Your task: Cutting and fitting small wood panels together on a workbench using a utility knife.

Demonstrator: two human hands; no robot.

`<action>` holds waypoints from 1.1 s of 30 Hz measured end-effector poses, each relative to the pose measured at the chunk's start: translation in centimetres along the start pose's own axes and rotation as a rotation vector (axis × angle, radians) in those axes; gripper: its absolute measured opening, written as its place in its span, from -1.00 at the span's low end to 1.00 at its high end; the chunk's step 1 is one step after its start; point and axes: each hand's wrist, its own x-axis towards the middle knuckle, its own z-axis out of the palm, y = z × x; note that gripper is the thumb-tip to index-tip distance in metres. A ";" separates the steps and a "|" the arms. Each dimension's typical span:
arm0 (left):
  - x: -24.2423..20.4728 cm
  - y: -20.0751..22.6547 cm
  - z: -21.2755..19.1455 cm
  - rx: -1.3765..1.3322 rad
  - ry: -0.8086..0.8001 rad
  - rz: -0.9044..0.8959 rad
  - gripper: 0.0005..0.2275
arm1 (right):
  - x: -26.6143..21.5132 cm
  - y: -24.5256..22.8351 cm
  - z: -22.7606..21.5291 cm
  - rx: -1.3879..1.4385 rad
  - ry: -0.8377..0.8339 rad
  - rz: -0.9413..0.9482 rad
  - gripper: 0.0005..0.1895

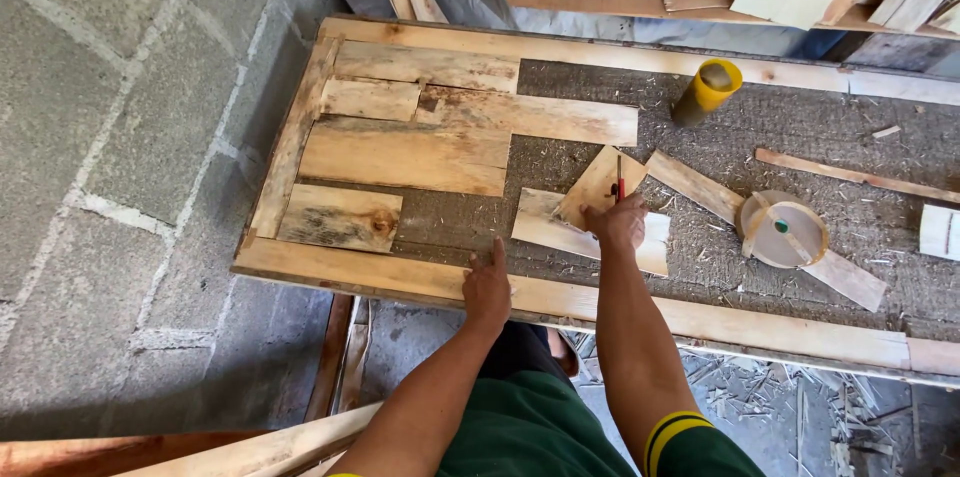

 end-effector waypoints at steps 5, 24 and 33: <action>0.0 0.2 -0.4 0.014 -0.035 -0.023 -0.19 | -0.1 0.6 -0.5 0.087 -0.010 0.103 -0.06; 2.4 -0.5 1.3 0.037 0.053 0.125 -0.24 | 3.0 -3.5 5.4 0.284 -0.085 -0.209 -0.61; 11.9 0.4 -5.0 -0.028 0.011 0.148 -0.90 | 4.5 -4.8 7.2 0.173 -0.251 -0.109 -0.52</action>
